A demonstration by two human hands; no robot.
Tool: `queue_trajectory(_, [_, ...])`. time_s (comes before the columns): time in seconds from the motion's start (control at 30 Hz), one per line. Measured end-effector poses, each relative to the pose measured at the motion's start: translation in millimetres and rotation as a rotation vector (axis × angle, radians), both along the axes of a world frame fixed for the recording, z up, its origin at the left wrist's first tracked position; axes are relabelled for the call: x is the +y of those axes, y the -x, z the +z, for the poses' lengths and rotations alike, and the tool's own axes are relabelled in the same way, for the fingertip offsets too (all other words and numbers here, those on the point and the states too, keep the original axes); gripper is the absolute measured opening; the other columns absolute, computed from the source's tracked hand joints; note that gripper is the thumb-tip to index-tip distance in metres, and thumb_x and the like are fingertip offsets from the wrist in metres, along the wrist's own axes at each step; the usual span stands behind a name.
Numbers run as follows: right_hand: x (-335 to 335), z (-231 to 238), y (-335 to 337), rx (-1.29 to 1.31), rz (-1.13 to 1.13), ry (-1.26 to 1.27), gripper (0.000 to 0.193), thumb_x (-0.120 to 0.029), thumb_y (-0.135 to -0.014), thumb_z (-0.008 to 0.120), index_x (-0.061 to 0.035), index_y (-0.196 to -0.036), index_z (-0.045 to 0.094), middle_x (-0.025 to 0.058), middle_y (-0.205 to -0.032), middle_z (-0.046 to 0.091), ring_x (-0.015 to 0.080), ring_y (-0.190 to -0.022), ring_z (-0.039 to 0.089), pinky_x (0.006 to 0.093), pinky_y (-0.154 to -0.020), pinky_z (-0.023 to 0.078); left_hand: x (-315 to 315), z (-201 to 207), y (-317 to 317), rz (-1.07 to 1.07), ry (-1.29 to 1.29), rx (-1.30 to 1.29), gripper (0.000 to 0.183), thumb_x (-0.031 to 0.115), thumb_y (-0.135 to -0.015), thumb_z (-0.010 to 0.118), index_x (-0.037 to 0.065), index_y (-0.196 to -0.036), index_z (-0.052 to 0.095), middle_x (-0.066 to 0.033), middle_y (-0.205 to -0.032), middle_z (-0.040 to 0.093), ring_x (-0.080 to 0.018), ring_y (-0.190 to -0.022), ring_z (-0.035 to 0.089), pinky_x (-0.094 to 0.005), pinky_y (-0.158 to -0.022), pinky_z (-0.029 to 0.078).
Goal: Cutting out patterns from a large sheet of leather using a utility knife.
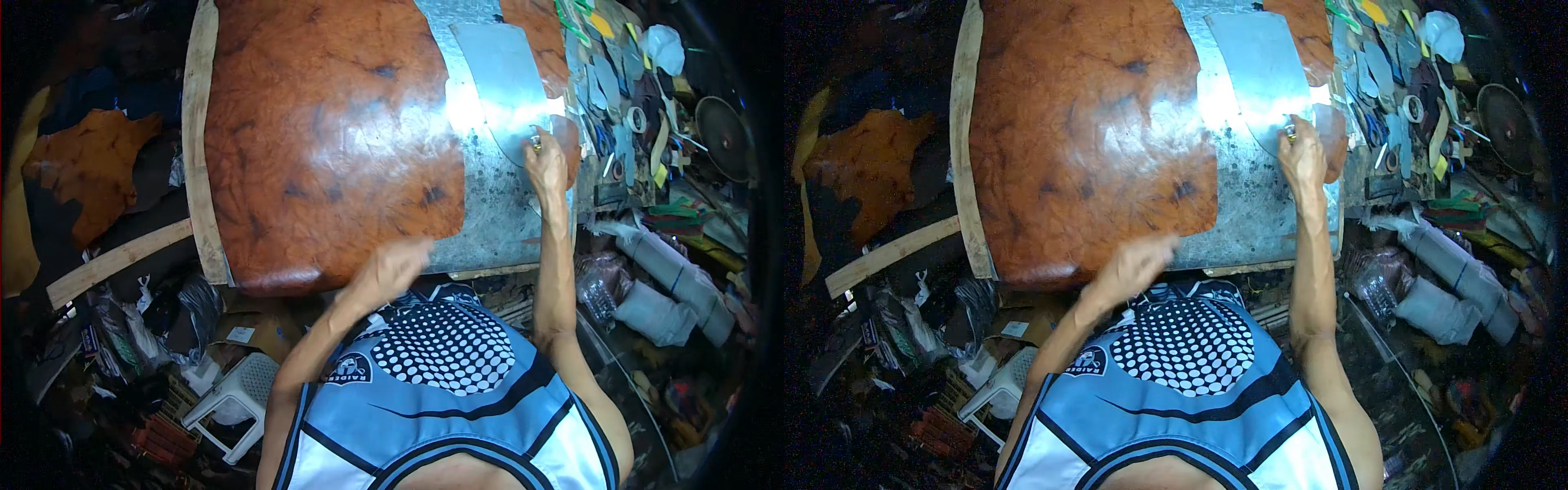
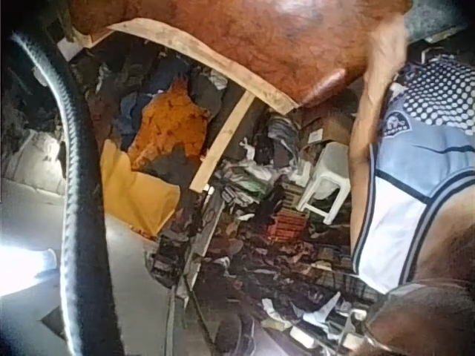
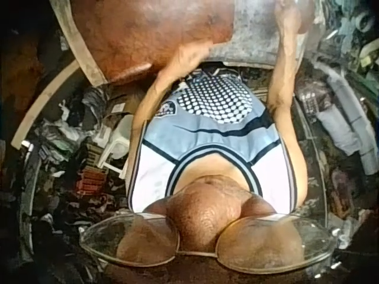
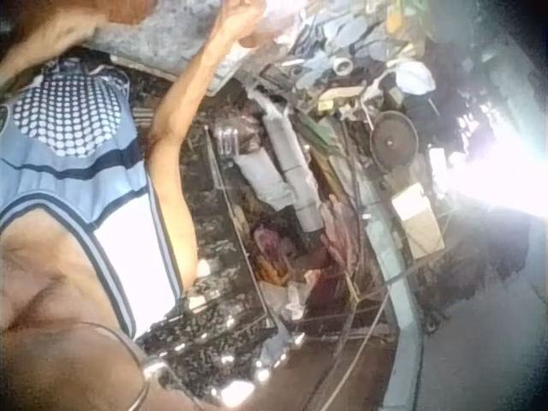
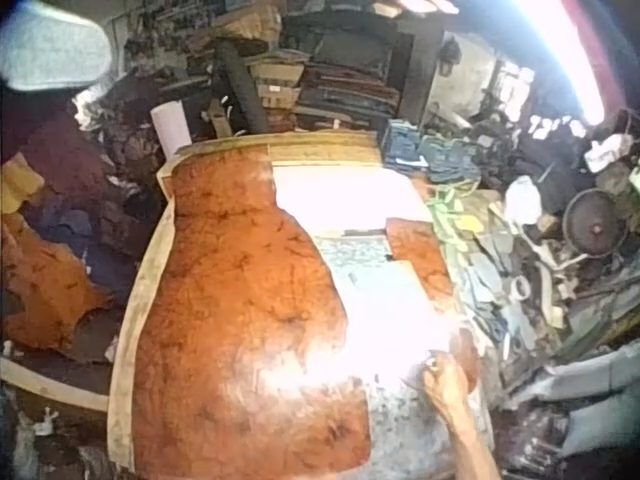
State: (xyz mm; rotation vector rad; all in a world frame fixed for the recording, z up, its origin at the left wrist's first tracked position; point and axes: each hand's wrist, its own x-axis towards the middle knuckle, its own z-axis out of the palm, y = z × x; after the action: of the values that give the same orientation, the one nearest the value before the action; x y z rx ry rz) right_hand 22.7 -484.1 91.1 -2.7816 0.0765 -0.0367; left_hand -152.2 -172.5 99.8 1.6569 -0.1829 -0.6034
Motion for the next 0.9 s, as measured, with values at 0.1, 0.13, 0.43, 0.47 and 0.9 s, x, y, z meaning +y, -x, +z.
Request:
queue_trajectory(0.1, [-20,-11,-28,0.080,-0.033,0.158,0.055,-0.030,-0.088,0.065,0.0045,-0.129,0.053,0.0265,-0.123,0.059,0.0403,-0.109,0.061,0.0467,-0.090,0.051,15,-35,-75,0.098,-0.832,-0.581,0.058,0.041,-0.092,0.060,0.001,-0.133,0.053,-0.0229,-0.145,0.042,-0.0413,-0.139,0.032,-0.0579,-0.113,0.023])
queue_trajectory(0.13, [-19,-13,-38,0.076,-0.024,0.155,0.055,-0.030,-0.088,0.065,0.0045,-0.129,0.053,0.0265,-0.123,0.059,0.0403,-0.109,0.061,0.0467,-0.090,0.051,20,-58,-90,0.173,-0.916,-0.597,0.068,0.047,-0.088,0.063,0.002,-0.137,0.049,-0.0242,-0.150,0.034,-0.0462,-0.141,0.024,-0.0626,-0.113,0.018])
queue_trajectory(0.43, [-18,2,-68,0.282,-0.045,0.159,0.080,-0.054,-0.077,0.074,-0.0003,-0.130,0.049,0.0274,-0.118,0.059,0.0422,-0.102,0.063,0.0517,-0.080,0.053,11,-85,-177,0.214,-0.956,-0.552,0.097,0.074,-0.074,0.063,0.011,-0.146,0.042,-0.0242,-0.158,0.015,-0.0464,-0.146,0.000,-0.0642,-0.114,0.000])
queue_trajectory(0.47, [-23,-5,-68,0.234,-0.002,0.159,0.080,-0.053,-0.077,0.075,-0.0006,-0.131,0.048,0.0272,-0.118,0.059,0.0417,-0.102,0.063,0.0512,-0.080,0.053,12,-87,-187,0.223,-0.952,-0.569,0.098,0.075,-0.074,0.062,0.012,-0.146,0.043,-0.0247,-0.158,0.015,-0.0467,-0.146,0.000,-0.0641,-0.114,-0.001])
queue_trajectory(0.9, [-12,8,-89,0.242,-0.018,0.175,0.081,-0.035,-0.077,0.078,-0.0019,-0.140,0.041,0.0307,-0.123,0.055,0.0455,-0.103,0.063,0.0509,-0.081,0.054,25,-102,-271,0.288,-1.061,-0.592,0.072,0.066,-0.093,0.040,0.019,-0.148,0.041,-0.0199,-0.159,0.016,-0.0440,-0.147,0.004,-0.0600,-0.116,0.000])
